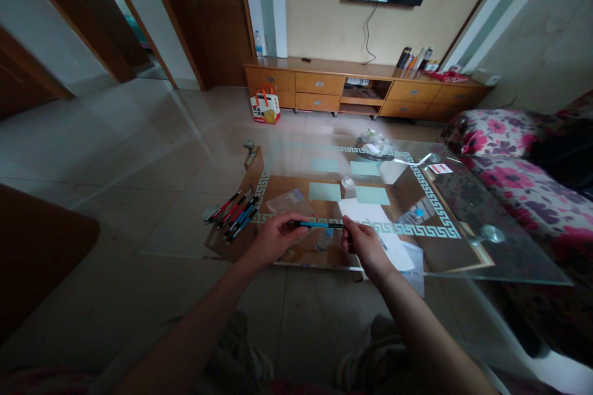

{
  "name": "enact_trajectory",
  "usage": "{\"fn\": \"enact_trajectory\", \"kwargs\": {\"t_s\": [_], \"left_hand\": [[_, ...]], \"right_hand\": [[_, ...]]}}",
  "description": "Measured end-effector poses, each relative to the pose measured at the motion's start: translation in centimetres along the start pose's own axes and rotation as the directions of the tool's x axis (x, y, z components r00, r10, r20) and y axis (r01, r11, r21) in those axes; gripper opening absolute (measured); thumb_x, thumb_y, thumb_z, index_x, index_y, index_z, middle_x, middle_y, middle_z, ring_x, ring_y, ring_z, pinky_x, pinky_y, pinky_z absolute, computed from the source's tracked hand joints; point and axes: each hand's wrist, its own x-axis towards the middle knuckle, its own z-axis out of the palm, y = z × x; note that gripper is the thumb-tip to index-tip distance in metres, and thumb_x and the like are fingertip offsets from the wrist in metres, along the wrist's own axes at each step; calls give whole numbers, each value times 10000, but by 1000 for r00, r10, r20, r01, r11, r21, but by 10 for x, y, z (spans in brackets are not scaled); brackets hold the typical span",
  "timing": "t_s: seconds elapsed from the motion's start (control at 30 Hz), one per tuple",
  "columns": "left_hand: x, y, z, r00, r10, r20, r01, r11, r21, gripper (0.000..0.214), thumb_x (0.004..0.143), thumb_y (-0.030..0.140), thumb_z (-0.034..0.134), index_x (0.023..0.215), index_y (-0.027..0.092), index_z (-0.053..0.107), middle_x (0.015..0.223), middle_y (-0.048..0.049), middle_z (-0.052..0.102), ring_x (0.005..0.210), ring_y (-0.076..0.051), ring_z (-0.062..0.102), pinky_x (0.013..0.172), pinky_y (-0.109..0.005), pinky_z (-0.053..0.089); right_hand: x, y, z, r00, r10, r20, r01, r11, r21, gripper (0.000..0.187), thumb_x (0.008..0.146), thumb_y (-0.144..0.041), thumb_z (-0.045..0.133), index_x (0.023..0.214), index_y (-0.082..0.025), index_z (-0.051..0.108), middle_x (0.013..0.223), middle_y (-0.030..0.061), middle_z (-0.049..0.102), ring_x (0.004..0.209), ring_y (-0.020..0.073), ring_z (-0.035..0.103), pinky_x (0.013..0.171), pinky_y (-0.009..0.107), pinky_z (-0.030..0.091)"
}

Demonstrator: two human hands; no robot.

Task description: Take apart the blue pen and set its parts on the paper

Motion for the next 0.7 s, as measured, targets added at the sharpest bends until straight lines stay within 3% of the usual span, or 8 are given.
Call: {"fn": "enact_trajectory", "kwargs": {"t_s": [0.33,0.7], "left_hand": [[0,-6,-3,997,-70,-10,70,997,15,317,867,405,658,1070,174,736,938,-69,762,820,-190,703,773,-295,556],[0,-4,-2,994,-99,-48,100,995,11,312,872,422,640,1011,159,732,855,-64,759,774,-187,699,738,-285,554]], "right_hand": [[2,7,-1,991,-135,25,137,986,-92,524,816,-675,596,629,-186,577,554,-1,549,508,114,447,510,255,320],[-1,4,-2,980,-186,66,195,966,-170,567,820,-717,556,648,-178,599,595,17,578,564,134,494,568,267,374]]}}
